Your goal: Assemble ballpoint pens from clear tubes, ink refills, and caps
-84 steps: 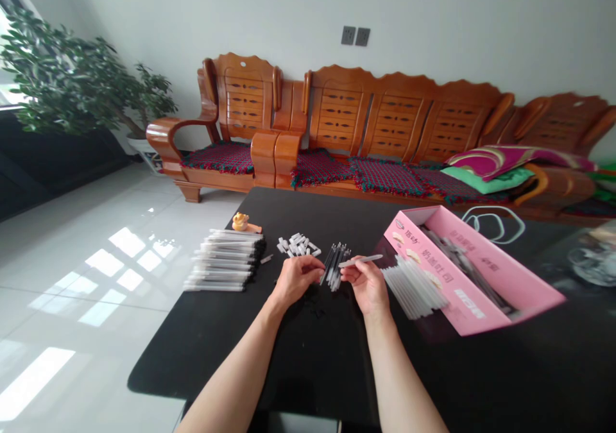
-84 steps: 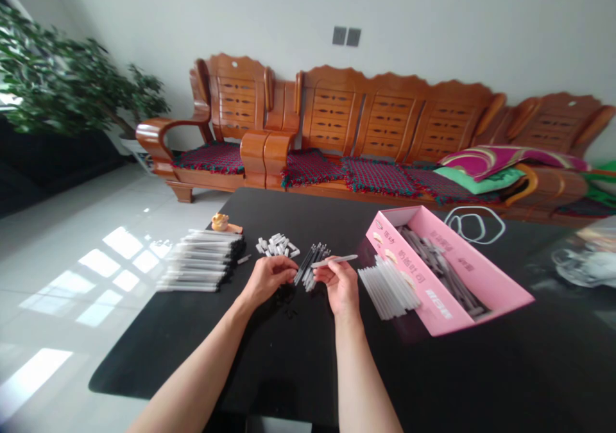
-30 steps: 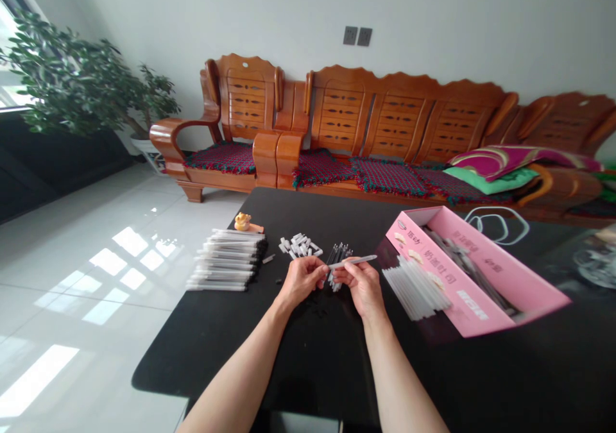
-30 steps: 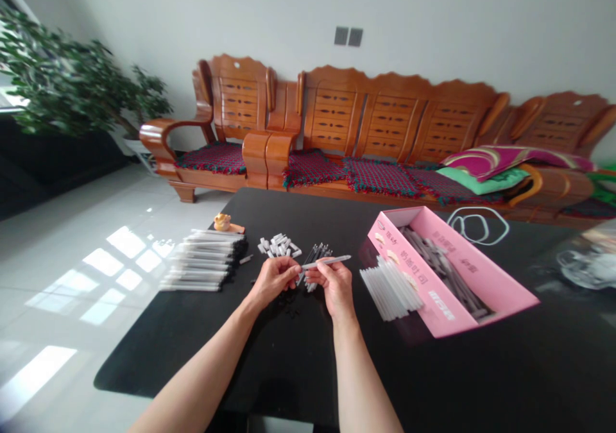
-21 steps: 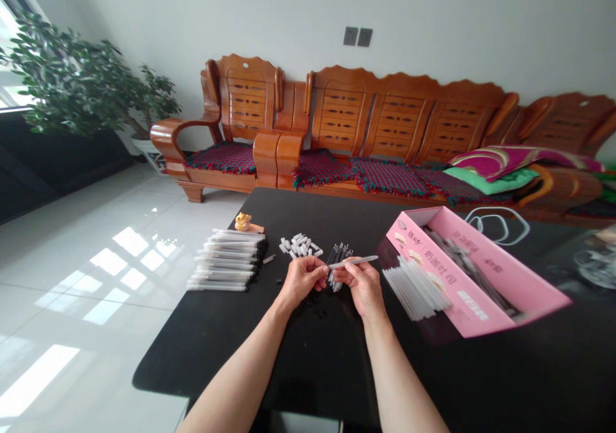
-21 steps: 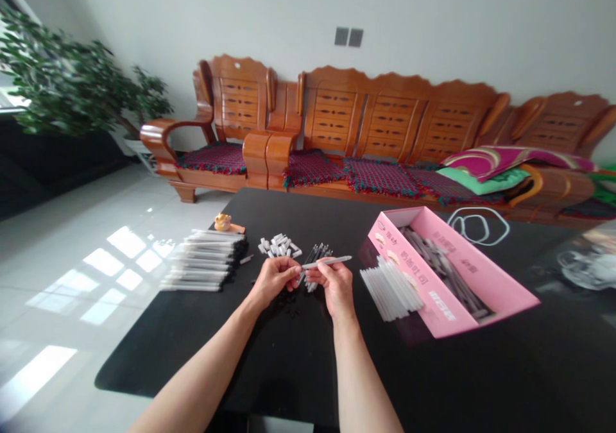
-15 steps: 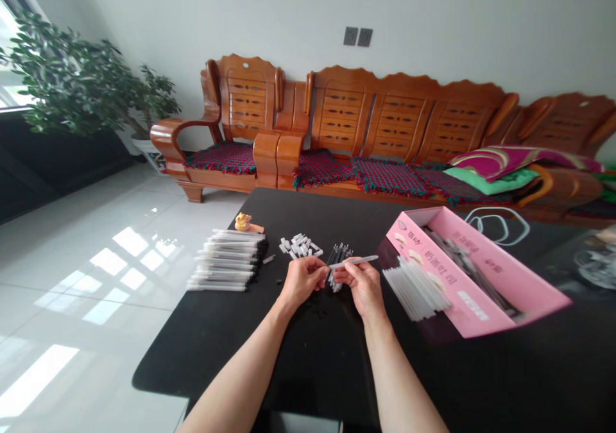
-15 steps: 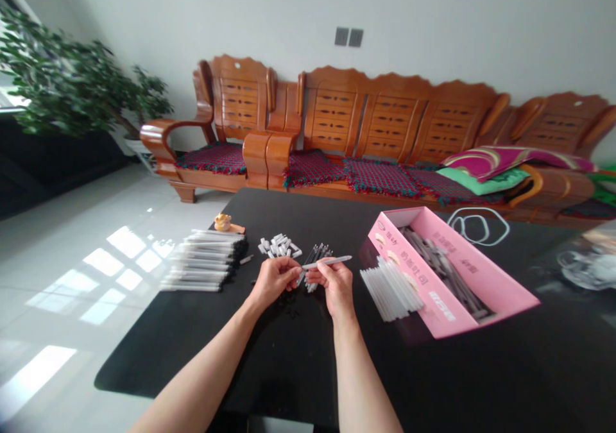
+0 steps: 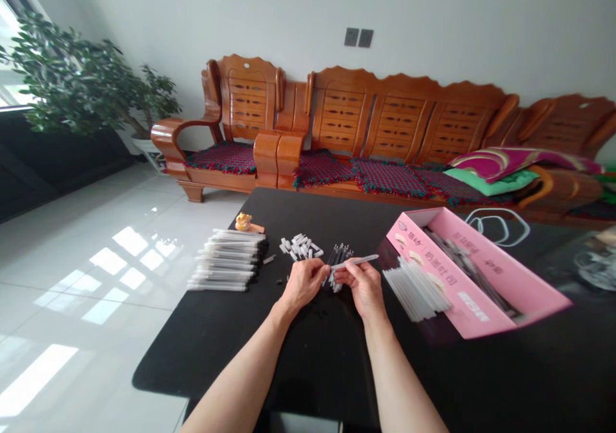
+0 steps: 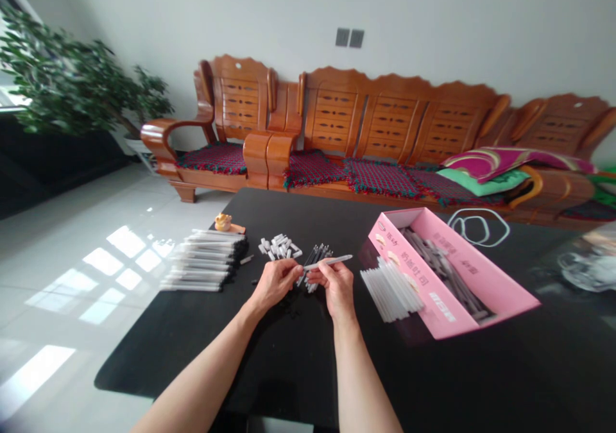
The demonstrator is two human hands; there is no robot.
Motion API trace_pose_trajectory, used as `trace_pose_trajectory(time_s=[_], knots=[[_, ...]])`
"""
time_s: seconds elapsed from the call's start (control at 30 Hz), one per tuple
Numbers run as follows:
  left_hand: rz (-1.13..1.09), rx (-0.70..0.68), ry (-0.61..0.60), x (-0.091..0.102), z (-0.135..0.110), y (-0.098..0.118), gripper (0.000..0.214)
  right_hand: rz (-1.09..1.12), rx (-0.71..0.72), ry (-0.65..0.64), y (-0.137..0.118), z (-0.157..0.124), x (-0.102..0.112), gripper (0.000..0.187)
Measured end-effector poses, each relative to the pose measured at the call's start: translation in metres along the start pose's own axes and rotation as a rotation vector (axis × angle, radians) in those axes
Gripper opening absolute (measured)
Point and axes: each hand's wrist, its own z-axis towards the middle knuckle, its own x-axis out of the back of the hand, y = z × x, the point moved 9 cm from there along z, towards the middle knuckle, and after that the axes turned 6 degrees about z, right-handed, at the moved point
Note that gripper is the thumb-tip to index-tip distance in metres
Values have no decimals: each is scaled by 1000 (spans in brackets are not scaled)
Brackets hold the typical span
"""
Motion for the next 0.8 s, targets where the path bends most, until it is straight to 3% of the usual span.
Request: trace_pose_trajectory(time_s=[0.17, 0.3, 0.4, 0.57, 0.67, 0.8], knots=[[-94, 37, 42, 0, 1, -5, 20, -1, -3, -2, 1, 0, 0, 23], [-60, -3, 102, 8, 1, 0, 26, 9, 1, -4, -1, -1, -1, 24], [55, -30, 65, 6, 1, 4, 35, -3, 0, -4, 0, 0, -1, 23], [-2, 10, 67, 3, 1, -2, 18, 1, -2, -1, 0, 0, -1, 24], [-40, 2, 85, 6, 1, -1, 27, 6, -3, -3, -2, 0, -2, 24], [90, -54, 53, 4, 1, 5, 37, 0, -5, -2, -1, 0, -1, 24]])
